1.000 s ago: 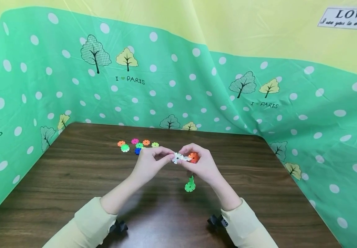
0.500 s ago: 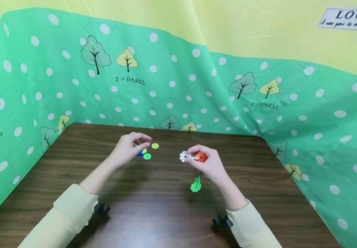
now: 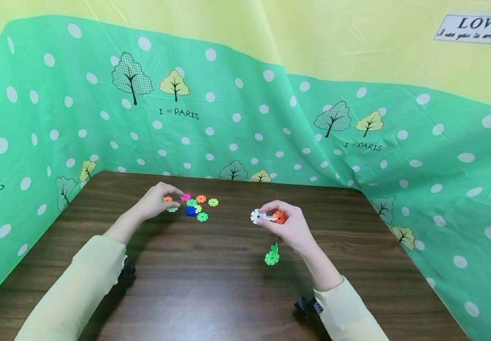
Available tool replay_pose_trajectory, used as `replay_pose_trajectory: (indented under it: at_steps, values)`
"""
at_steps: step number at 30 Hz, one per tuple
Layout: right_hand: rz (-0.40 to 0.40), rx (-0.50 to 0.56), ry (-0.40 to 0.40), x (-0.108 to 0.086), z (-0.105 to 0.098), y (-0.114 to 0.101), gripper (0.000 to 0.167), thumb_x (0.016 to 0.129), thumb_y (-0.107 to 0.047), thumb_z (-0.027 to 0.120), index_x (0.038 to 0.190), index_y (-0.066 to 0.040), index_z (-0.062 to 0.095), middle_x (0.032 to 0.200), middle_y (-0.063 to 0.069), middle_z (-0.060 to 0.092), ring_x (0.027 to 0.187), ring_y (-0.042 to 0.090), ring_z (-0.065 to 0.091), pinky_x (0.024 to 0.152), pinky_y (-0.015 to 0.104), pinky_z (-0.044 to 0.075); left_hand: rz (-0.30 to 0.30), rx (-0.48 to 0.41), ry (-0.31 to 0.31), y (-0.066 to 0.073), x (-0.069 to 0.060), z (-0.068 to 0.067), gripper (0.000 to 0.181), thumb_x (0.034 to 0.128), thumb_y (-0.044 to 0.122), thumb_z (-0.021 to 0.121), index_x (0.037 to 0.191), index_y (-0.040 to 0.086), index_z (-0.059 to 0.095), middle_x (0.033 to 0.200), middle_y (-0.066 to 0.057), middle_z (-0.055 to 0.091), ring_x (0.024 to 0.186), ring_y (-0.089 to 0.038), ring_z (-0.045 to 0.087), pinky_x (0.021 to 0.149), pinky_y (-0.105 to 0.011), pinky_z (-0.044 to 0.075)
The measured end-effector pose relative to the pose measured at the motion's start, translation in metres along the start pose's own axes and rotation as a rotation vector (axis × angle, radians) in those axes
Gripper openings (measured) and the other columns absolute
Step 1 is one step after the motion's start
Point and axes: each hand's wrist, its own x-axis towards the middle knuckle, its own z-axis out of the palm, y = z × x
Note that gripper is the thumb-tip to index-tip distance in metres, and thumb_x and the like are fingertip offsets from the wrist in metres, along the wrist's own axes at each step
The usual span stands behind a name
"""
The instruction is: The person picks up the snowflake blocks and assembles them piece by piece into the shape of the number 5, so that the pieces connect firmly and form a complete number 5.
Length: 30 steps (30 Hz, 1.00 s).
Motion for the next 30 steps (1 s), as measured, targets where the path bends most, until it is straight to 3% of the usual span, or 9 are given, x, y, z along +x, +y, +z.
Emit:
replay_pose_trajectory:
  at_steps: [2,6,12,22,30]
  values:
    - [0.018,0.004,-0.002,0.001,0.000,0.003,0.019,0.080,-0.014,0.076,0.097,-0.010,0.068,0.093,0.010,0.062,0.058,0.027,0.054,0.047,0.050,0.051,-0.007,0.024,-0.012,-0.010,0.000,0.001,0.031,0.0812,0.009,0.074,0.111,0.005,0.068,0.113,-0.012,0.067,0.112,-0.032,0.048,0.095,-0.052,0.038]
    - [0.025,0.022,-0.014,0.001,0.000,0.007,0.020,0.080,-0.014,0.076,0.098,-0.012,0.069,0.095,0.009,0.062,0.062,0.037,0.055,0.047,0.047,0.051,-0.031,0.070,-0.047,-0.024,-0.002,0.003,0.031,0.0808,0.009,0.074,0.111,0.006,0.068,0.115,-0.014,0.066,0.113,-0.035,0.048,0.096,-0.054,0.038]
    - [0.004,0.022,-0.024,0.002,0.001,0.006,0.021,0.080,-0.014,0.076,0.100,-0.012,0.069,0.099,0.009,0.062,0.064,0.022,0.054,0.047,0.046,0.051,-0.051,0.120,-0.084,-0.036,-0.003,0.007,0.030,0.0792,0.007,0.075,0.109,0.007,0.070,0.111,-0.014,0.067,0.112,-0.037,0.052,0.096,-0.056,0.040]
    - [0.003,0.028,-0.033,0.002,0.004,0.004,0.020,0.080,-0.014,0.076,0.099,-0.011,0.069,0.098,0.010,0.062,0.056,0.016,0.053,0.048,0.049,0.051,-0.076,0.092,-0.089,-0.031,-0.003,0.009,0.026,0.0774,0.005,0.076,0.103,0.004,0.071,0.105,-0.014,0.069,0.105,-0.034,0.060,0.091,-0.050,0.048]
    - [0.013,0.024,-0.036,0.003,0.004,0.000,0.020,0.081,-0.013,0.075,0.099,-0.010,0.068,0.097,0.011,0.061,0.054,0.019,0.051,0.045,0.043,0.051,-0.022,0.033,0.008,-0.021,-0.001,0.005,0.026,0.0774,0.008,0.077,0.102,0.003,0.069,0.100,-0.011,0.065,0.084,-0.024,0.061,0.072,-0.037,0.052]
